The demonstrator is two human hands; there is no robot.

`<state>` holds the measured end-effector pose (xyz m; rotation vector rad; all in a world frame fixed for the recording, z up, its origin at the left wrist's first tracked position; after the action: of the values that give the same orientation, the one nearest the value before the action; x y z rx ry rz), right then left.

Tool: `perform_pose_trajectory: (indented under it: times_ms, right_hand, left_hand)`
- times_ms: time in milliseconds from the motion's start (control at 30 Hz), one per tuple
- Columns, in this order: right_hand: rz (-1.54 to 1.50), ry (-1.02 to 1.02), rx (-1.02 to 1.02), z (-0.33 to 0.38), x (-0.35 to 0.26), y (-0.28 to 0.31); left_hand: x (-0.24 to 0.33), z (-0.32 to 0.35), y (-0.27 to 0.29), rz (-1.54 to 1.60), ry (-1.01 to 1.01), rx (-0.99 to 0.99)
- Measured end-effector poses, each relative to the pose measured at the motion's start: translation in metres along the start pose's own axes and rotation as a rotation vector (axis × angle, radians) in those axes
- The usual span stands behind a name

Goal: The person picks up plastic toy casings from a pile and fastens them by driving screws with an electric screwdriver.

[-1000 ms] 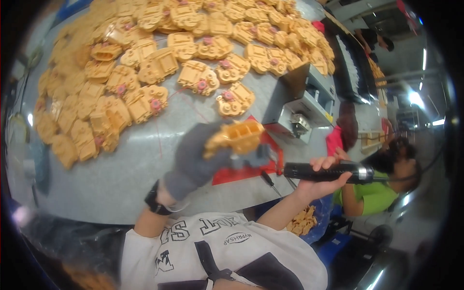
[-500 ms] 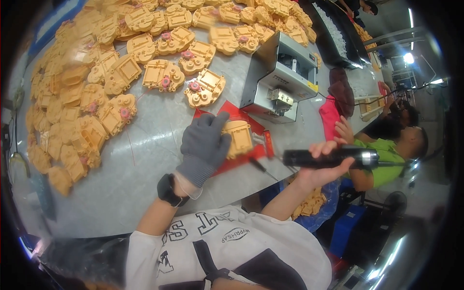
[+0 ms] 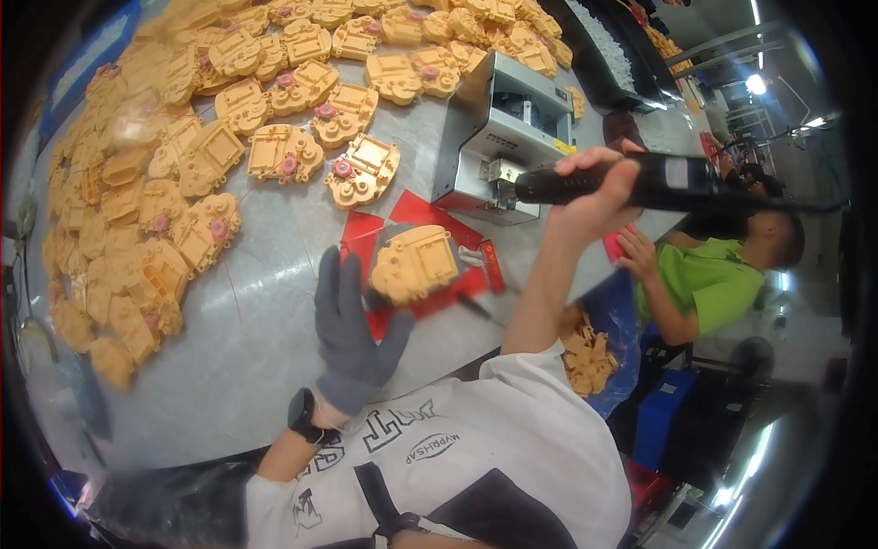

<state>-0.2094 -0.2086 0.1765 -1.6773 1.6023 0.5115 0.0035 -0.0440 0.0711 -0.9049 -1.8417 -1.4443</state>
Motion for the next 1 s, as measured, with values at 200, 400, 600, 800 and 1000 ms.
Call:
perform_pose_trajectory:
  times_ms: [200, 400, 600, 800, 1000]
  right_hand:
    - [0.127, -0.133, -0.058, 0.001, 0.020, -0.013]
    - [-0.171, -0.274, -0.245, 0.045, 0.002, -0.016]
    - [0.095, -0.019, -0.060, 0.007, -0.005, -0.016]
    - [0.080, -0.112, -0.079, 0.003, 0.018, -0.018]
    - [-0.281, -0.235, -0.207, 0.053, -0.006, -0.018]
  left_hand:
    - [-0.021, -0.006, 0.011, -0.134, 0.024, 0.150]
    - [-0.019, -0.017, -0.023, -0.059, -0.224, -0.121]
    - [-0.024, -0.017, -0.022, -0.097, -0.217, -0.109]
    - [-0.026, -0.012, -0.024, -0.102, -0.189, -0.122]
    - [-0.030, -0.014, -0.024, -0.071, -0.187, -0.117]
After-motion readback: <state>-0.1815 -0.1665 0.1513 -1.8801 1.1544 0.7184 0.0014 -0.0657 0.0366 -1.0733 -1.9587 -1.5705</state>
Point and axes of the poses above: each hand's wrist, its own z-axis away from the middle knuckle, its own y-axis out of the back of the hand, x = y × z, the point moved 9 cm from there along -z, towards the middle knuckle, and after that the axes turned 9 degrees about -x, right-handed, at the moved point
